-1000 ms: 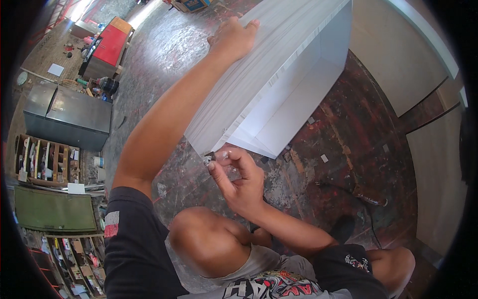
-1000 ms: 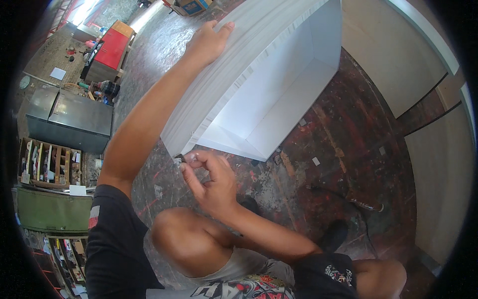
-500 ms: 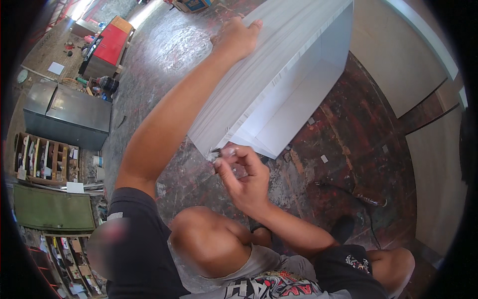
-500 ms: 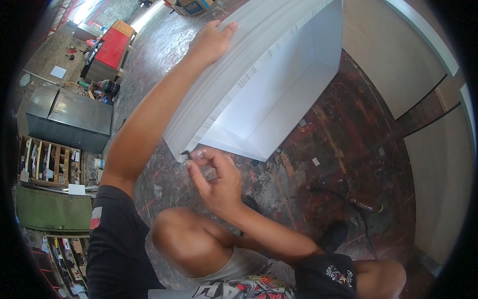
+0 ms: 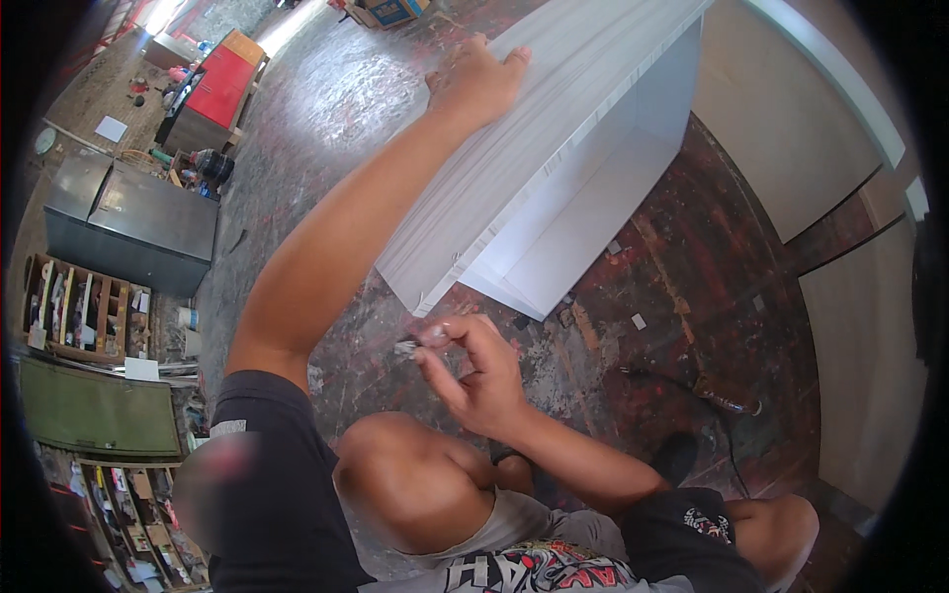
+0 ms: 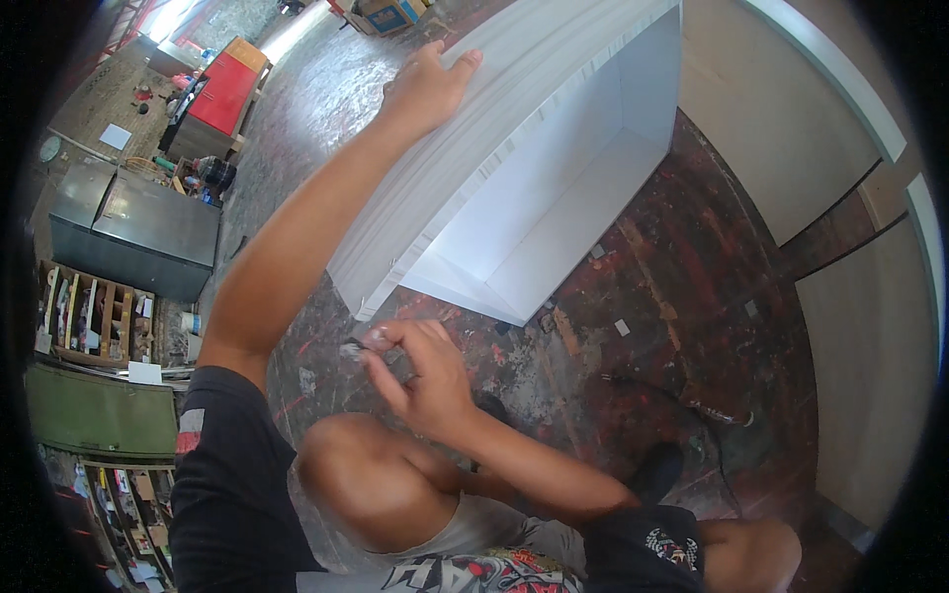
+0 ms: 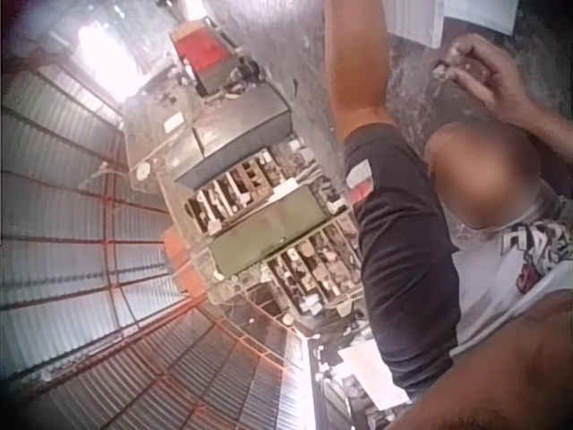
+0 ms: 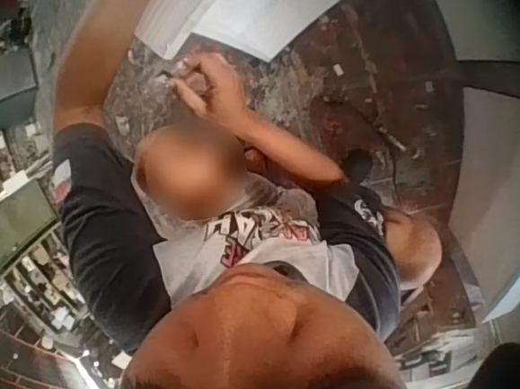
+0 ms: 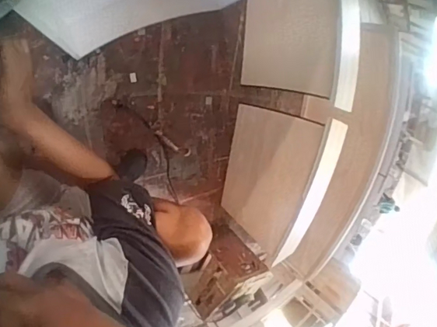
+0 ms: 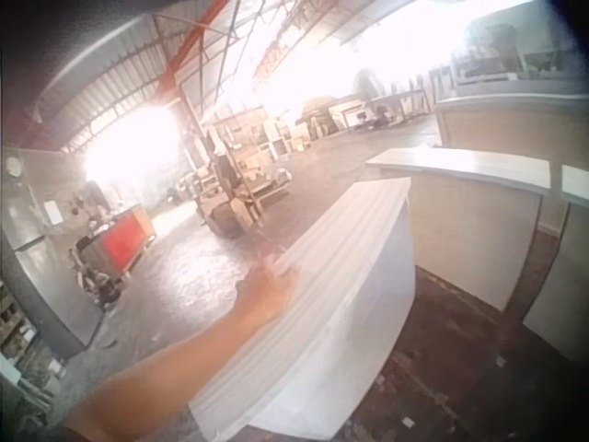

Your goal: The person uses a small metal scraper to remove excess adhesive and smooth the edges of white laminated furniture components, handling each piece to work along its seams.

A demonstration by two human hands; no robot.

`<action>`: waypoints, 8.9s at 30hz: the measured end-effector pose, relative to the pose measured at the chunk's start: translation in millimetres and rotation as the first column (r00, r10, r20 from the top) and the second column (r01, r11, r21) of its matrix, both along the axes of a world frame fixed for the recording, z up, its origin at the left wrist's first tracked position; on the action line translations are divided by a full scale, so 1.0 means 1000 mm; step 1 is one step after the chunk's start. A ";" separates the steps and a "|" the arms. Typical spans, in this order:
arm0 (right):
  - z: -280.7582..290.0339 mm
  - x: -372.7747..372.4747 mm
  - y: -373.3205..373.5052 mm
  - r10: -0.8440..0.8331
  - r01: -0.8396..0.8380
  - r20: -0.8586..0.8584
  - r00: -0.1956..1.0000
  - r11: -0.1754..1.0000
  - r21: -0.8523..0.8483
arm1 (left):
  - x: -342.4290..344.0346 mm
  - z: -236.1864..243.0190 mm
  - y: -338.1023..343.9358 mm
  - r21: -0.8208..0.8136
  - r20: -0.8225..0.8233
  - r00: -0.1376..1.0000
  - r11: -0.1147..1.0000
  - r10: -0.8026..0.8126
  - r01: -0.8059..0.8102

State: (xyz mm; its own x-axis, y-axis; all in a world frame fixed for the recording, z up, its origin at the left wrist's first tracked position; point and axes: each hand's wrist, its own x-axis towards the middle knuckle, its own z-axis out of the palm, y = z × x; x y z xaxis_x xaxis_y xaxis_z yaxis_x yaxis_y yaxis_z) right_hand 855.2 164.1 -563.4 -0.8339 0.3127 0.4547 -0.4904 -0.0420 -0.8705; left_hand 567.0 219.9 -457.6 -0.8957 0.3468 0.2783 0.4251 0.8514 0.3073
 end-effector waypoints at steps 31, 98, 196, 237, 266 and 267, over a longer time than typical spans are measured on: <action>0.068 -0.235 0.532 -0.767 0.399 0.135 0.627 0.466 0.790 | -0.088 -0.008 0.070 0.186 0.110 0.987 0.978 -0.115 0.093; 0.145 -0.085 0.175 -0.387 -0.012 0.514 0.765 0.790 0.613 | -0.090 0.004 0.075 0.128 0.349 0.933 0.991 -0.086 0.043; 0.026 -0.052 0.413 0.043 0.042 0.157 0.987 0.867 -0.497 | -0.019 0.015 0.152 0.080 0.277 0.826 0.869 -0.490 0.488; 0.021 0.032 0.343 0.038 -0.037 0.016 0.999 0.998 -0.052 | -0.030 0.010 0.149 0.114 0.300 0.833 0.885 -0.465 0.452; -0.002 -0.036 0.439 -0.082 0.080 -0.007 0.997 0.991 -0.111 | -0.031 0.009 0.148 0.151 0.298 0.819 0.871 -0.490 0.467; 0.001 -0.047 0.449 -0.119 0.120 0.031 0.992 0.991 -0.057 | -0.031 0.008 0.150 0.154 0.296 0.817 0.869 -0.495 0.471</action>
State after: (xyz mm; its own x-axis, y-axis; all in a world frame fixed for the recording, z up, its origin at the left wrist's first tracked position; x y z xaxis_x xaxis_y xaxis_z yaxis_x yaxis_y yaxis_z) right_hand 808.6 613.2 -562.1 -0.8007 0.4364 0.4104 -0.4712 -0.0359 -0.8813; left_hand 535.7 369.7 -449.3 -0.6614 0.7483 0.0509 0.6455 0.5333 0.5468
